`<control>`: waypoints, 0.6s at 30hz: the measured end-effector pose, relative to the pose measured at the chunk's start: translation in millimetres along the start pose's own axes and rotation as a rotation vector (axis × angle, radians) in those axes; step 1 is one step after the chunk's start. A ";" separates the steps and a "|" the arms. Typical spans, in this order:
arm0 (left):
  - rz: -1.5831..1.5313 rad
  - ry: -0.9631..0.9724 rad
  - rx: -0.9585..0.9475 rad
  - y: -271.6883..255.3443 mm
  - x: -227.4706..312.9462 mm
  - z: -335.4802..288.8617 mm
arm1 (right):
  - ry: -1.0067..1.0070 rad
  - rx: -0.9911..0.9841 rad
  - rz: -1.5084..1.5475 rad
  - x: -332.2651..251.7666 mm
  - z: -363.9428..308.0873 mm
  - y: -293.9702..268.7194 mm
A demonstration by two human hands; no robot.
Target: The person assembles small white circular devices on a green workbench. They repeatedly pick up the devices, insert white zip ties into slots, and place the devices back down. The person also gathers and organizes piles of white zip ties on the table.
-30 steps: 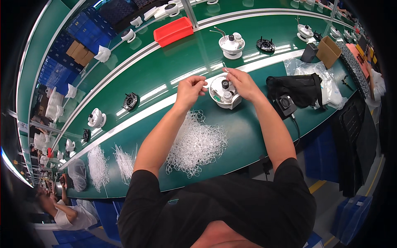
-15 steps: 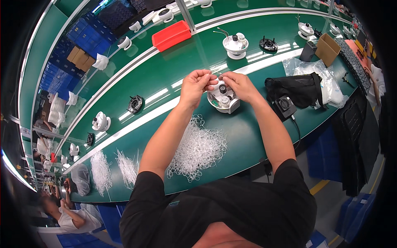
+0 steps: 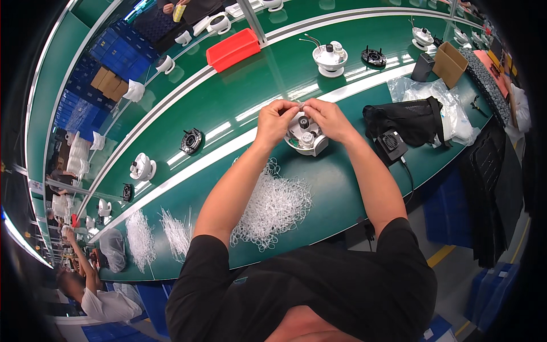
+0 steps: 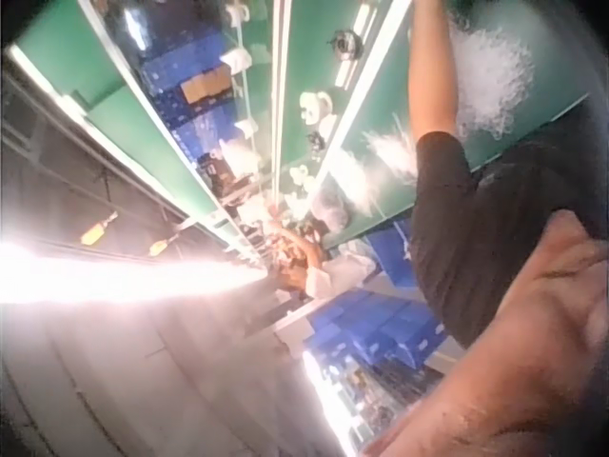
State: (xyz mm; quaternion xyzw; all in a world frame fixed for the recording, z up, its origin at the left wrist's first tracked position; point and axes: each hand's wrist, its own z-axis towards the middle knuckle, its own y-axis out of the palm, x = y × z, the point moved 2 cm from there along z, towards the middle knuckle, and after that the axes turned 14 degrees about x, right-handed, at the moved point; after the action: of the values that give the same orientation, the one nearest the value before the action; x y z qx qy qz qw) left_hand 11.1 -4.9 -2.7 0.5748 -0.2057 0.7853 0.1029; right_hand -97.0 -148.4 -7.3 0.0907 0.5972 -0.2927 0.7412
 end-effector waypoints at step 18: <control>0.388 0.383 -0.088 -0.3 -1.5 -7.2 | 0.090 0.228 0.364 27.7 3.7 5.3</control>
State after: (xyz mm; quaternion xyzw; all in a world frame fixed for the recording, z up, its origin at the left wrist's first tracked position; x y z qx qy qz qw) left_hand 5.5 -1.3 -5.9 0.3604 -0.3226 0.8751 0.0123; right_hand -87.9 -154.9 -33.5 0.2933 0.5665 -0.2152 0.7394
